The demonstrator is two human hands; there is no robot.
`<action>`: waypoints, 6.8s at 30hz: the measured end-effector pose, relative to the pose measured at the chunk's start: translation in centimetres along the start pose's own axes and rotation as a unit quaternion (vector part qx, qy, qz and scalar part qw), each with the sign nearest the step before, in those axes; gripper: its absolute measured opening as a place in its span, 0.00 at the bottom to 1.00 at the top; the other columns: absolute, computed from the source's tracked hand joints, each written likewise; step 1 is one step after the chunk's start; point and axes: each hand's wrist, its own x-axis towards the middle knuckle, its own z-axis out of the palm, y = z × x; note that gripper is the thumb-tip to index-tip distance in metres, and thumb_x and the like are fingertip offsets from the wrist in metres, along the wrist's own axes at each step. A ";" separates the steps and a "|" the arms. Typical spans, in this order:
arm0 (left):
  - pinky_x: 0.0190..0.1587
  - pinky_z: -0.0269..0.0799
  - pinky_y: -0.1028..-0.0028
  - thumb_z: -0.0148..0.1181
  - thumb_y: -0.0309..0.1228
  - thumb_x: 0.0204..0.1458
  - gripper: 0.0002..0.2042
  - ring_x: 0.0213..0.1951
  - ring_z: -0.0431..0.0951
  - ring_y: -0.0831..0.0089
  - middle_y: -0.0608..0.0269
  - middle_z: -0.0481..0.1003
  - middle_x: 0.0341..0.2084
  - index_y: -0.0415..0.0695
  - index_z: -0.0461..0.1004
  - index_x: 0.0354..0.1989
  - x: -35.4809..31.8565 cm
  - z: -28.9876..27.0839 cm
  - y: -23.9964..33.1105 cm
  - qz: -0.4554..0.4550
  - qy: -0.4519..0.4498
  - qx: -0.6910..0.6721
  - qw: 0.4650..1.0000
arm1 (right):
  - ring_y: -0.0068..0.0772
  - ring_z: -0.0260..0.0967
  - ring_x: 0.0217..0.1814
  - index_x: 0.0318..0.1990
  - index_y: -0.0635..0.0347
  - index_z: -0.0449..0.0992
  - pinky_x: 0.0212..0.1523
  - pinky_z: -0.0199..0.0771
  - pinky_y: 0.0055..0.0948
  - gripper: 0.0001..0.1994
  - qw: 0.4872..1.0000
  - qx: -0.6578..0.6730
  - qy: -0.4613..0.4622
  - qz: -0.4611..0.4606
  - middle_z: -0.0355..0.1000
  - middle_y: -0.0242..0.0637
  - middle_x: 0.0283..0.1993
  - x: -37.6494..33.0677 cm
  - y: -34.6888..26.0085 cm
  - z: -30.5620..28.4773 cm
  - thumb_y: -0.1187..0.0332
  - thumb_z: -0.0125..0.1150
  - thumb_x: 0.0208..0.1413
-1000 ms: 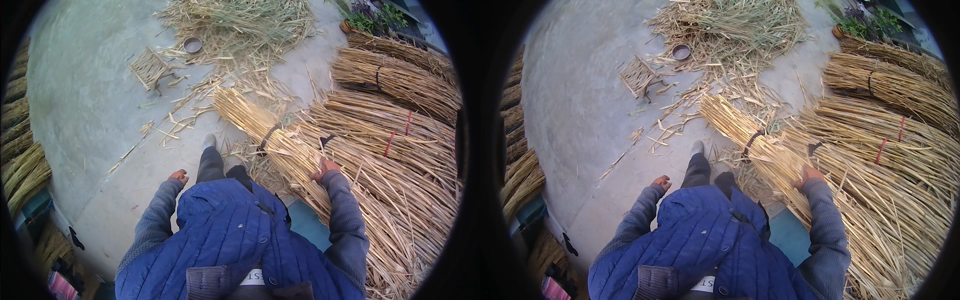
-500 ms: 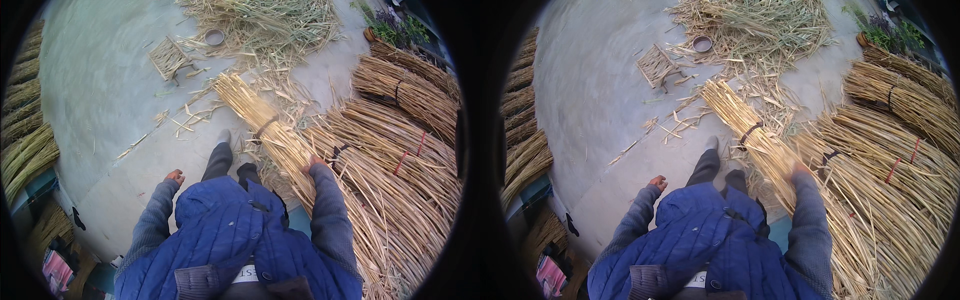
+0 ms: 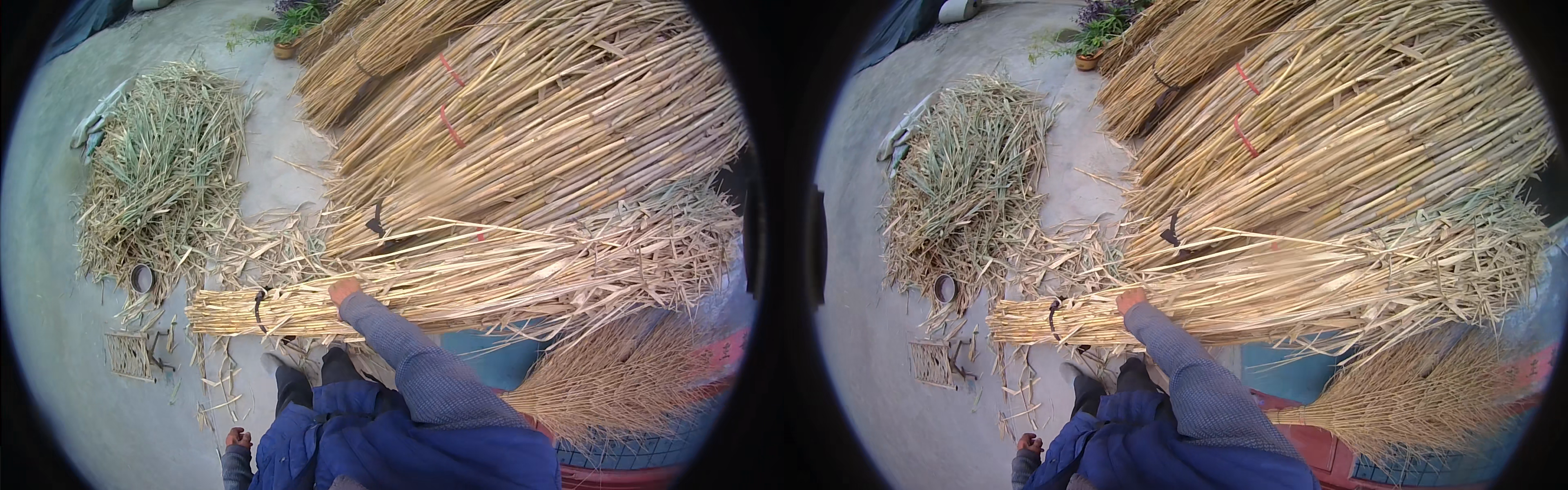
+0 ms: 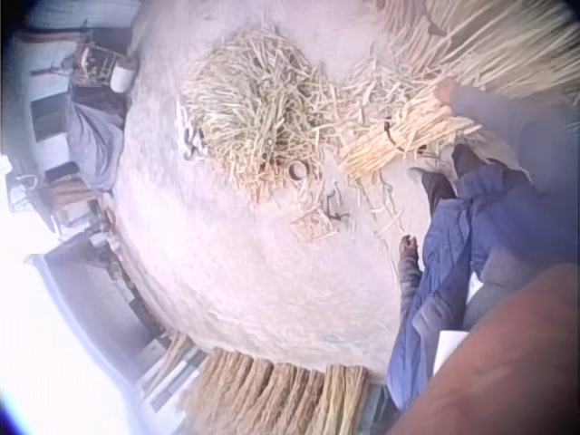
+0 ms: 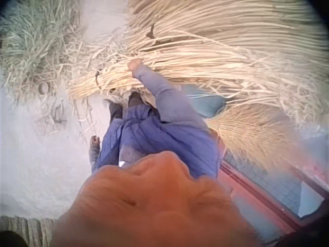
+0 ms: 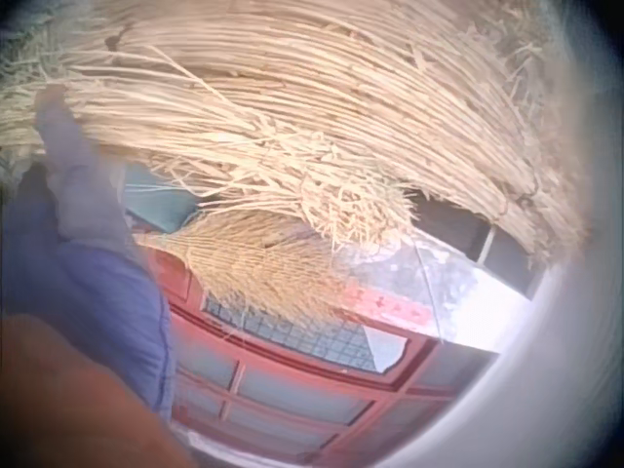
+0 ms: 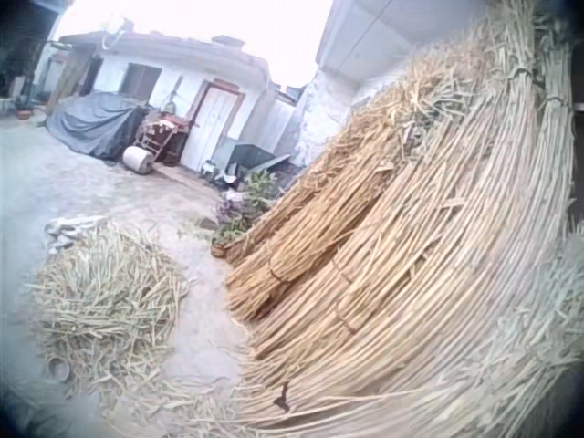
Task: The person selects a bundle of dried stalks, removes the binding, and repeatedly strips the outer layers from individual stalks by hand. The stripped material accumulates on the floor while the person continues to process additional stalks one at a time.
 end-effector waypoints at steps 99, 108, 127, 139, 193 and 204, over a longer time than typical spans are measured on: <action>0.42 0.75 0.69 0.59 0.39 0.57 0.22 0.36 0.79 0.66 0.53 0.79 0.35 0.38 0.69 0.55 -11.1 16.1 3.0 -0.121 0.143 -0.096 0.978 | 0.47 0.61 0.61 0.60 0.65 0.62 0.57 0.61 0.43 0.41 0.944 -0.079 0.092 -0.307 0.65 0.48 0.56 -0.4 -4.1 -0.7 0.62 0.70 0.34; 0.42 0.75 0.69 0.59 0.39 0.57 0.21 0.36 0.79 0.67 0.54 0.79 0.34 0.38 0.69 0.54 -12.7 14.8 2.3 -0.122 0.149 -0.074 0.978 | 0.35 0.64 0.55 0.58 0.53 0.68 0.50 0.63 0.43 0.18 0.923 -0.210 0.293 -0.134 0.69 0.34 0.50 1.4 -3.1 14.2 0.65 0.45 0.60; 0.44 0.75 0.68 0.58 0.38 0.57 0.21 0.38 0.80 0.64 0.53 0.79 0.36 0.38 0.69 0.54 -12.9 9.9 3.5 -0.118 0.111 -0.057 0.985 | 0.45 0.73 0.52 0.48 0.51 0.76 0.50 0.71 0.52 0.13 0.988 -0.119 0.082 -0.057 0.73 0.45 0.49 7.7 -3.8 18.8 0.64 0.52 0.57; 0.47 0.75 0.68 0.58 0.38 0.57 0.21 0.41 0.80 0.63 0.51 0.79 0.38 0.38 0.69 0.55 -12.5 12.2 4.4 -0.135 0.133 -0.106 0.976 | 0.52 0.72 0.57 0.46 0.72 0.76 0.59 0.70 0.37 0.33 0.971 0.128 -0.143 -0.140 0.73 0.61 0.51 3.4 -5.6 0.0 0.60 0.77 0.29; 0.49 0.74 0.66 0.58 0.39 0.56 0.22 0.44 0.80 0.60 0.49 0.79 0.41 0.39 0.69 0.56 -15.1 8.6 -5.2 -0.056 0.177 -0.135 0.973 | 0.51 0.66 0.60 0.55 0.59 0.69 0.58 0.67 0.49 0.32 0.992 -0.064 -0.094 -0.063 0.70 0.47 0.57 -8.7 -8.2 6.6 0.57 0.70 0.41; 0.51 0.74 0.65 0.59 0.41 0.54 0.21 0.48 0.80 0.58 0.50 0.80 0.44 0.44 0.71 0.54 -20.8 5.7 -24.2 -0.151 0.218 -0.194 0.945 | 0.56 0.72 0.54 0.49 0.62 0.75 0.56 0.71 0.41 0.26 0.994 0.069 -0.073 -0.033 0.74 0.58 0.50 -15.0 -19.5 7.2 0.57 0.70 0.43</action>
